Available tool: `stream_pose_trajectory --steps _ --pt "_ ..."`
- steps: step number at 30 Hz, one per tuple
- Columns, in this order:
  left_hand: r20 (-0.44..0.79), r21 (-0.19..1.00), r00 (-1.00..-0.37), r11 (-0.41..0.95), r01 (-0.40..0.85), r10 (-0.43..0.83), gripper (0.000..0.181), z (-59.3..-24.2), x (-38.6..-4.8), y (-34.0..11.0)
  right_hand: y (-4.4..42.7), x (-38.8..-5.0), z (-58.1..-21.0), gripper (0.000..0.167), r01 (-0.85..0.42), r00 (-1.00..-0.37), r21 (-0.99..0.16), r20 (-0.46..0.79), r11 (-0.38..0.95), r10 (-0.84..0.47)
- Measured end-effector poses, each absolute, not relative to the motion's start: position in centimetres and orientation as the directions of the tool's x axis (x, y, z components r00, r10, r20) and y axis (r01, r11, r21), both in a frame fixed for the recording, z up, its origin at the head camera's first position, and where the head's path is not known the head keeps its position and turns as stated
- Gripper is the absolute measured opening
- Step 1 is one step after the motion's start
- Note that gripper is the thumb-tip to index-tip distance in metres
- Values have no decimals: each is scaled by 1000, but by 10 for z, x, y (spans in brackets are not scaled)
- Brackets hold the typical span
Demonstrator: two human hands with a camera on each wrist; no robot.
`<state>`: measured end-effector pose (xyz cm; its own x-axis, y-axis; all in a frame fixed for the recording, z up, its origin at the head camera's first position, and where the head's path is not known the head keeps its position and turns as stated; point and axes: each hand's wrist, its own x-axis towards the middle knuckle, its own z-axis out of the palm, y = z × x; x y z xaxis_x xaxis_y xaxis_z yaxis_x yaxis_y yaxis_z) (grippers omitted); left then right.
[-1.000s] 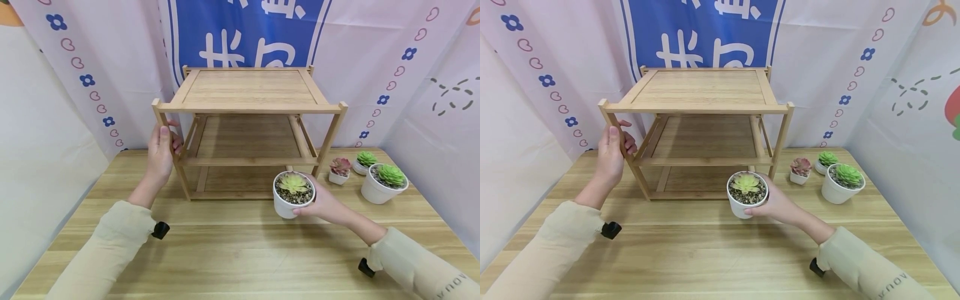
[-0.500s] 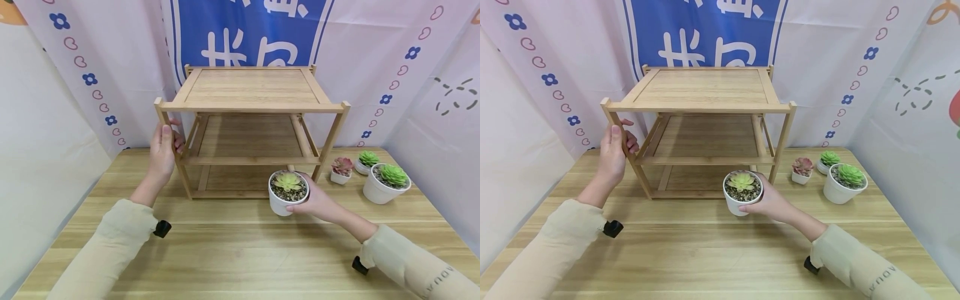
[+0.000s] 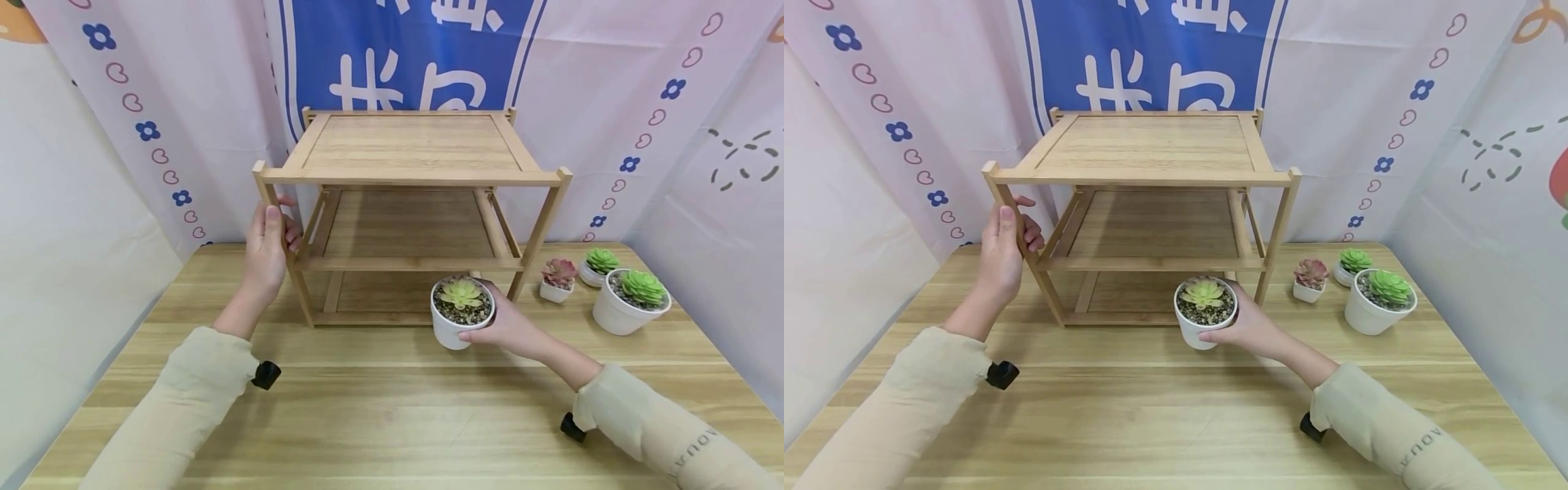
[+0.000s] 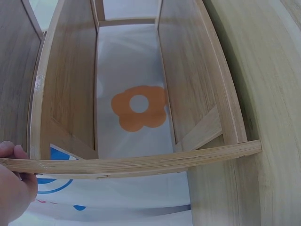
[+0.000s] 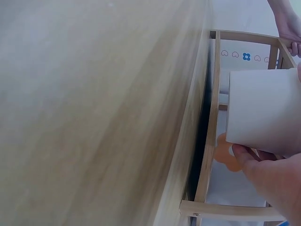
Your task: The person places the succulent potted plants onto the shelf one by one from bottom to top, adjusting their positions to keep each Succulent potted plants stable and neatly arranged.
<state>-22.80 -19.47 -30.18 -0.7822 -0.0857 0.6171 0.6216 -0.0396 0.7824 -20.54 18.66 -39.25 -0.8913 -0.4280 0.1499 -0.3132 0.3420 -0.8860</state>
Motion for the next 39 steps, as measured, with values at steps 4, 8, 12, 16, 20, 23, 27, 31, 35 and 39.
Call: stream_pose_trajectory --steps 4,8,12,16,20,23,27,31,35,39 --pt "618 782 -782 -42 622 -86 39 -302 -228 -195 183 -209 -392 96 -327 -884 -884 162 333 -439" --pt "619 781 -781 -38 623 -83 38 -303 -228 -196 179 -212 -390 95 -342 -876 -879 171 332 -450" --pt "623 778 -778 -37 627 -81 37 -303 -229 -196 175 -213 -389 94 -356 -866 -875 176 330 -468" --pt "625 777 -777 -39 629 -79 37 -303 -229 -196 171 -215 -389 94 -362 -858 -874 178 323 -482" --pt "625 777 -777 -34 629 -80 36 -303 -228 -195 166 -217 -389 94 -361 -855 -877 176 316 -488" --pt "624 778 -777 -27 628 -84 37 -303 -228 -195 163 -218 -390 94 -350 -857 -880 162 322 -490" --pt "625 778 -776 -13 628 -87 39 -303 -228 -195 160 -218 -390 95 -339 -859 -880 145 333 -491" --pt "626 777 -775 -8 629 -89 39 -302 -227 -194 156 -220 -389 93 -350 -851 -879 154 325 -502" --pt "626 777 -775 -11 629 -91 35 -302 -227 -194 152 -222 -388 89 -365 -839 -877 164 312 -519" --pt "624 779 -776 -17 627 -94 33 -302 -227 -194 148 -224 -387 87 -359 -845 -875 157 325 -511"
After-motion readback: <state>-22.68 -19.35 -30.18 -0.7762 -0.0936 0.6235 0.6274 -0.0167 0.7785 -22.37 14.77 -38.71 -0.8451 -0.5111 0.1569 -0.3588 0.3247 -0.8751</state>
